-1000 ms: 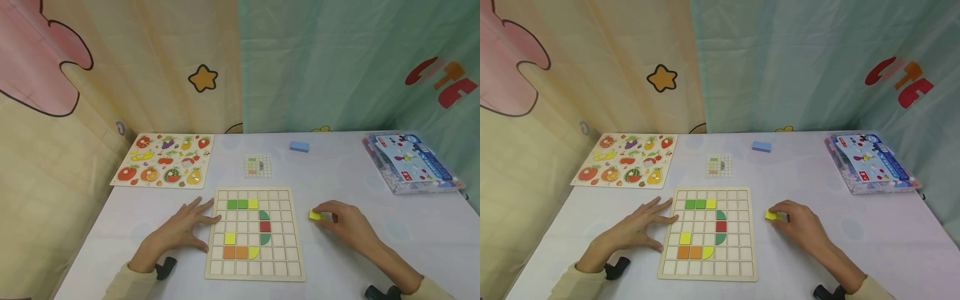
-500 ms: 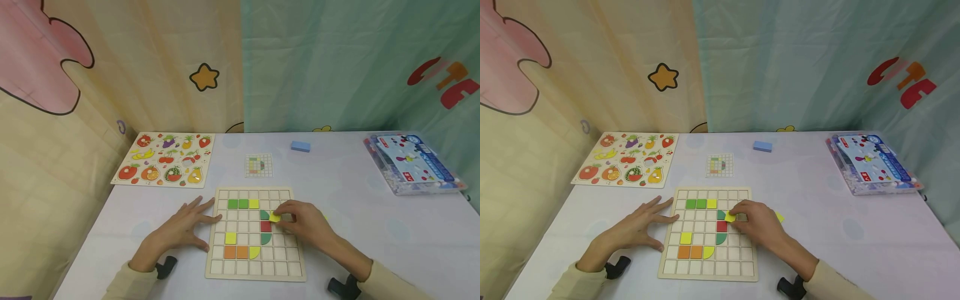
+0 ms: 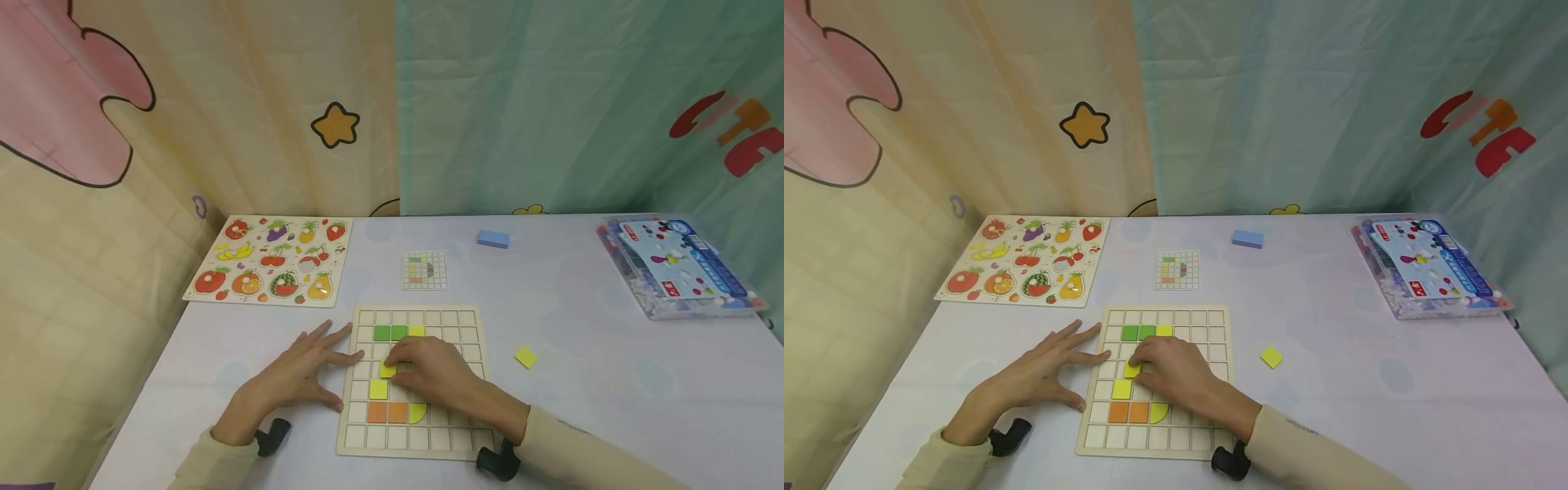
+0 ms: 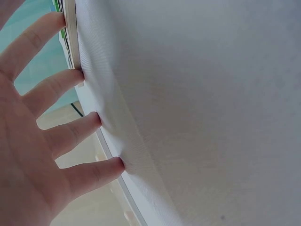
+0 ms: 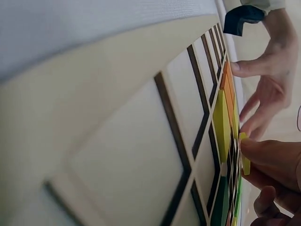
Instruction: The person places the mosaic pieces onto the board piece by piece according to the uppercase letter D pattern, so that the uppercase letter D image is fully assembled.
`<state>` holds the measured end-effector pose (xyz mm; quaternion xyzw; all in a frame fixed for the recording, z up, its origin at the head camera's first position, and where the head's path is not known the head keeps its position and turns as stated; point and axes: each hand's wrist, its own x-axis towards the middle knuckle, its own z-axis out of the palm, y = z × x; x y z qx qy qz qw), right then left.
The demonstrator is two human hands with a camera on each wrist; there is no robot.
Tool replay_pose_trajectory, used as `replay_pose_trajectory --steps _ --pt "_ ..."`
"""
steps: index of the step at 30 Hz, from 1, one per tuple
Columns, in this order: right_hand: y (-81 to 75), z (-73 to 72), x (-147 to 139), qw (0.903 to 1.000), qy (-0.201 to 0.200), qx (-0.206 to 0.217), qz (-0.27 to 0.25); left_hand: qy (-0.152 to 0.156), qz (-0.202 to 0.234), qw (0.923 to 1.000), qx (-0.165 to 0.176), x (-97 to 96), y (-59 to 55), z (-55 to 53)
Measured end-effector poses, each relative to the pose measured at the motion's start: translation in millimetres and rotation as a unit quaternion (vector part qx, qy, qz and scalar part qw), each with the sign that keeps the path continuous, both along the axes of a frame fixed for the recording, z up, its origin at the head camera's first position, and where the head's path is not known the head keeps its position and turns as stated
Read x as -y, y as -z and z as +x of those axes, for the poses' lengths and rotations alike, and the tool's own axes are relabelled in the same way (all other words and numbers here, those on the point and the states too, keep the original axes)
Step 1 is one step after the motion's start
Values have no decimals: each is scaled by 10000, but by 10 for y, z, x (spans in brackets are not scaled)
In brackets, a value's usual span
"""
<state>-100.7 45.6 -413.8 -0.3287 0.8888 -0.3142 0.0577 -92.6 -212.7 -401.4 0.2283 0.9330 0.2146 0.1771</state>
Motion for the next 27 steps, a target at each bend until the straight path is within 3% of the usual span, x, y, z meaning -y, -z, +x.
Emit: replay_pose_trajectory --steps 18,27 --pt "1 -38 142 9989 -129 122 430 56 -2 10000 -43 -5 -8 -3" --pt "-33 -2 -55 9997 73 225 52 -12 -13 10000 0 -14 1 -6"
